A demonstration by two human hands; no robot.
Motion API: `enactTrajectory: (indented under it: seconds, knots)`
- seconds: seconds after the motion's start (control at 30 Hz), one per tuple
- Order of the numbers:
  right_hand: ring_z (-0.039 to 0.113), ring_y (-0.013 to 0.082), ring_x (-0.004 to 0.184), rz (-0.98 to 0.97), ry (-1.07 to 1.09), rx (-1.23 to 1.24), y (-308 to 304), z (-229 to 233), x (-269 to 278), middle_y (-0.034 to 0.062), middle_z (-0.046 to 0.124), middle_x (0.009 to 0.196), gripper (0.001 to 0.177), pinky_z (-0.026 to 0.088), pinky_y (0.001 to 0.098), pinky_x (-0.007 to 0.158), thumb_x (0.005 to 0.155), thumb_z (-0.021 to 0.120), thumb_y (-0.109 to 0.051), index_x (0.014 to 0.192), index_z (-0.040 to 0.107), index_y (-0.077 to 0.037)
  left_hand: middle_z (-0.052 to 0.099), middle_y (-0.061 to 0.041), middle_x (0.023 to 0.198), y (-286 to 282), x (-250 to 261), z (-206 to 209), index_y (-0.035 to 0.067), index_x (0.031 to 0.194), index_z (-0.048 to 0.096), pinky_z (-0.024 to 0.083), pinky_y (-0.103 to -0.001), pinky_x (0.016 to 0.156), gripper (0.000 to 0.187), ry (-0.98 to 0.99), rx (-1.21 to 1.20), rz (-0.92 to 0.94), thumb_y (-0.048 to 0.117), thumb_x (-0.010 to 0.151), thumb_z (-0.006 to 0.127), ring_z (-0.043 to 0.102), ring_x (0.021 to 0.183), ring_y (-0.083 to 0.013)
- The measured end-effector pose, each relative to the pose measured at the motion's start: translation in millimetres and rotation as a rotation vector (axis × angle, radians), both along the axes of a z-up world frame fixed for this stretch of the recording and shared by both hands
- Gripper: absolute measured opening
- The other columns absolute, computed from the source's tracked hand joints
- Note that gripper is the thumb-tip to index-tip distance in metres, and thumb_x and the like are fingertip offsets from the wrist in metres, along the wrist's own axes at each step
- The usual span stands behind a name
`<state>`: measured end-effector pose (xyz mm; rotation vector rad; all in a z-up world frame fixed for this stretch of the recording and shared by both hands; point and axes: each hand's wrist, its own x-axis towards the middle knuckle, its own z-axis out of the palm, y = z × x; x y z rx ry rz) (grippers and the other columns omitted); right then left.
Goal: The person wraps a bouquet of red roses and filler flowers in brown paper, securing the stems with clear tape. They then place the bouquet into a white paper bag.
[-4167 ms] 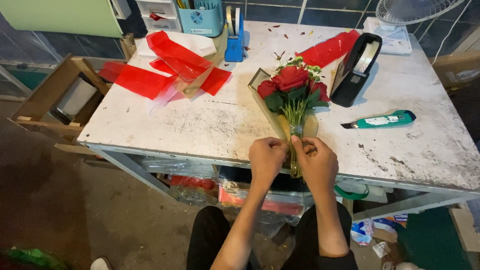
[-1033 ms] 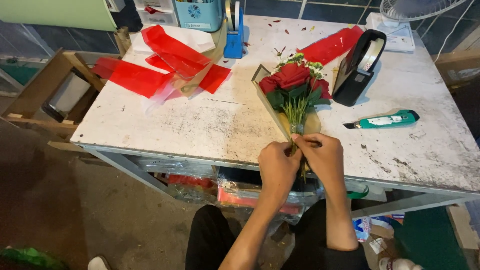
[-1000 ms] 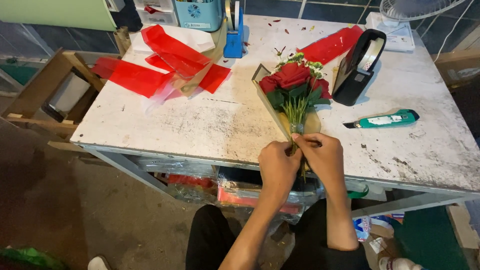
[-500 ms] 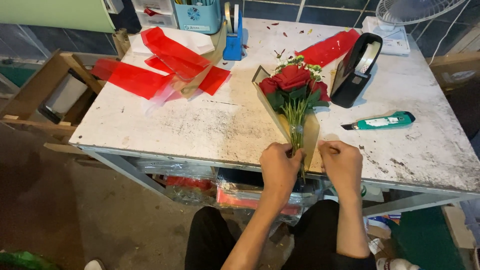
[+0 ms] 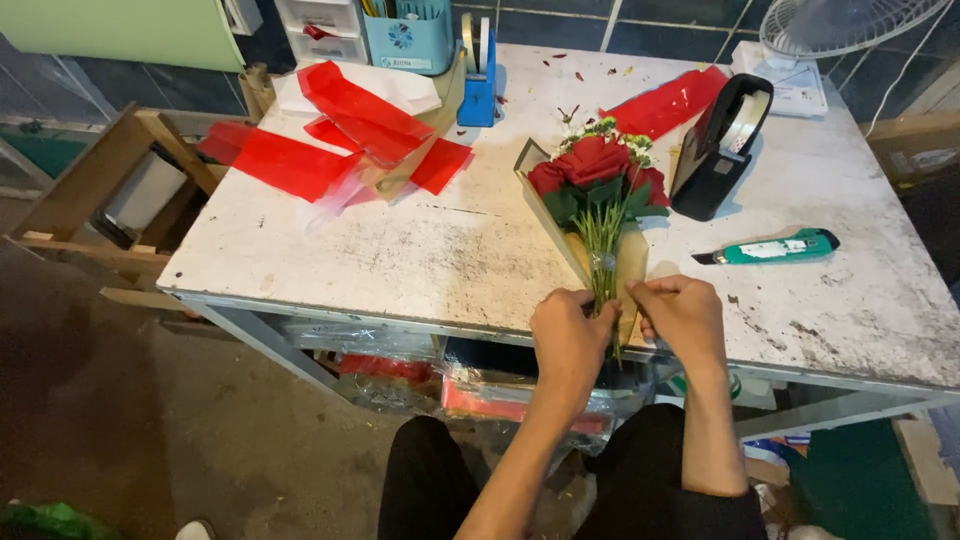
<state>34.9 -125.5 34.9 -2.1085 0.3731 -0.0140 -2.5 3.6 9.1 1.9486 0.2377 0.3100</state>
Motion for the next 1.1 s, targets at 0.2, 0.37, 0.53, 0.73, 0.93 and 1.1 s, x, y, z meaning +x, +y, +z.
enactTrajectory:
  seconds: [0.2,0.37,0.53,0.73,0.93,1.1]
  knots:
    - [0.069,0.0220,0.051,-0.027,0.001,0.009,1.0,-5.7,5.7,0.0172,0.070,0.067,0.036,0.055,0.0307,0.055,0.083,0.075,-0.015,0.114,0.072,0.002,0.074,-0.026,0.090,-0.9,-2.4,1.8,-0.008,0.107,0.076,0.064,-0.044,0.067,0.034,0.008,-0.023,-0.006,0.017,0.085,0.081,0.075,0.088,-0.0441]
    - [0.070,0.0228,0.059,-0.026,-0.045,0.048,3.9,-9.9,7.3,0.0209,0.072,0.075,0.037,0.057,0.0348,0.059,0.085,0.078,-0.014,0.114,0.071,0.006,0.074,-0.026,0.089,-1.0,0.6,-4.0,-0.008,0.106,0.076,0.064,-0.043,0.065,0.033,0.006,-0.005,-0.013,0.017,0.085,0.081,0.075,0.086,-0.0437]
    - [0.072,0.0433,0.100,-0.013,-0.118,-0.185,8.9,9.2,-8.3,0.0245,0.076,0.096,0.040,0.056,0.0520,0.086,0.083,0.079,-0.021,0.117,0.070,0.000,0.074,-0.026,0.089,1.4,-3.2,2.7,-0.009,0.108,0.075,0.064,-0.041,0.065,0.032,-0.004,-0.002,-0.032,0.014,0.087,0.080,0.075,0.086,-0.0419]
    - [0.069,0.0431,0.114,0.416,-0.736,-0.391,-13.1,-5.1,-6.4,0.0200,0.077,0.112,0.016,0.050,0.0502,0.104,0.096,0.076,-0.012,0.108,0.080,-0.003,0.075,-0.024,0.088,2.0,-1.7,0.8,-0.006,0.105,0.077,0.064,-0.040,0.065,0.032,0.010,-0.048,-0.029,0.017,0.084,0.083,0.075,0.085,-0.0403]
    - [0.059,0.0373,0.133,0.558,-0.624,-0.479,-36.7,-36.9,9.4,0.0168,0.073,0.128,0.024,0.027,0.0498,0.125,0.092,0.074,-0.016,0.114,0.080,-0.010,0.074,-0.023,0.086,1.2,1.3,-4.6,-0.006,0.104,0.077,0.063,-0.038,0.063,0.034,0.015,-0.020,-0.009,0.019,0.082,0.084,0.075,0.083,-0.0398]
    - [0.056,0.0254,0.139,0.547,-0.582,-0.439,-38.3,-46.3,13.2,0.0081,0.072,0.133,0.023,0.024,0.0411,0.128,0.091,0.077,-0.025,0.112,0.081,-0.018,0.074,-0.025,0.085,3.0,-3.9,6.4,-0.008,0.105,0.076,0.063,-0.038,0.062,0.035,0.011,-0.027,-0.012,0.020,0.084,0.083,0.075,0.084,-0.0395]
